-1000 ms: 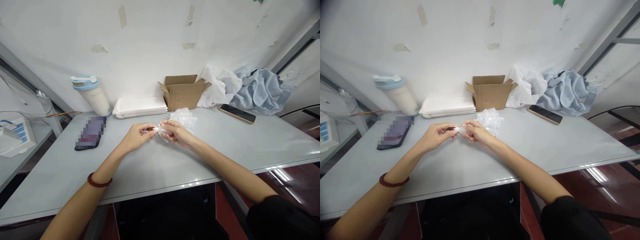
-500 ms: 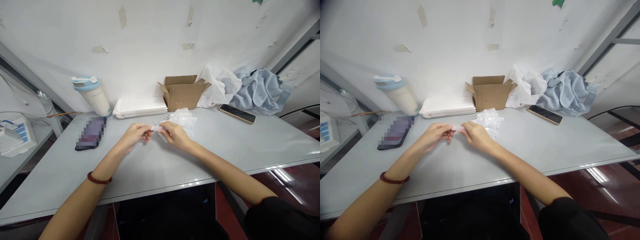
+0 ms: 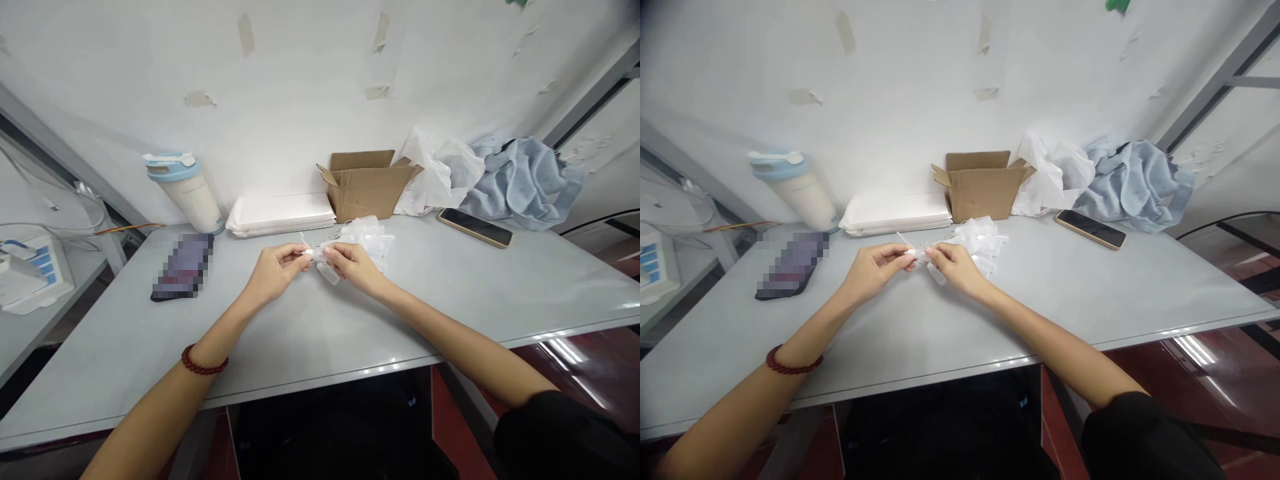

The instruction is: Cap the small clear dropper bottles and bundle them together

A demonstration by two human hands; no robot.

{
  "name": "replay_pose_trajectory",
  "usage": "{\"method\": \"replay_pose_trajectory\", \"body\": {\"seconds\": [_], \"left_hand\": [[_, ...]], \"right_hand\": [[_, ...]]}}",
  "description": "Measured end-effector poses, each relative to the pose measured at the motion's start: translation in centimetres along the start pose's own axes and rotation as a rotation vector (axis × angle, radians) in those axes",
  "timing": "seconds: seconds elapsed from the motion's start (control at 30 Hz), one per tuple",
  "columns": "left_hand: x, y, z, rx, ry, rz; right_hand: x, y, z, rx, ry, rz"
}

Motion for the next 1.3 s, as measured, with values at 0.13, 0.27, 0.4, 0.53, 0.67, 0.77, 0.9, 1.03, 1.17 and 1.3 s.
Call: {"method": "replay_pose_trajectory", "body": {"seconds": [0.13,0.27,0.4,0.53,0.67,0.77,0.9,1.03,1.17,1.3], "left_hand": [[-0.3,-0.2,-0.1,-0.023,0.048,-0.052],[-1.2,-0.2,0.4,-0.113,0.159,-0.16],[-1.7,-0.2,0.6,-0.144,0.225,-0.2],[-1.3,-0.1,0.5,-0.121,0.21,-0.129],[0.0,0.2,0.4,-0.142,0.012,0.005],[0.9,0.5,0.5,-0.147,-0.147,0.095],[1.5,0.7,0.9,-0.138,-0.316,0.217],[1.6,0.7,1.1,-0.115,-0.464,0.347],[1.9,0.8,1.3,-0.145,-0.556,0.449],[2.0,0.8,1.3,-0.157,-0.56,0.458]], "right_hand": [[-1.2,0.5,-0.3,0.091,0.139,-0.154],[-2.0,1.0,-0.4,0.164,0.27,-0.304],[-1.9,1.1,-0.3,0.172,0.328,-0.339],[-1.8,1.2,-0.3,0.151,0.312,-0.333],[-1.6,1.0,-0.2,0.089,0.207,-0.261],[-0.9,0.7,-0.3,0.066,0.104,-0.154],[0.3,0.1,0.0,0.009,-0.072,0.021],[0.8,-0.1,0.5,-0.078,-0.243,0.149],[1.2,0.2,0.9,-0.156,-0.388,0.302],[1.8,0.7,1.4,-0.22,-0.501,0.452]]}}
Point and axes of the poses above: each hand's wrist, its own y-axis away from the middle knuckle, its own z-axis out of the palm, x = y × z, the point moved 6 cm from there along -y, towards the middle knuckle, and after that the axes turned 6 degrees about z, right-handed, at the moved point
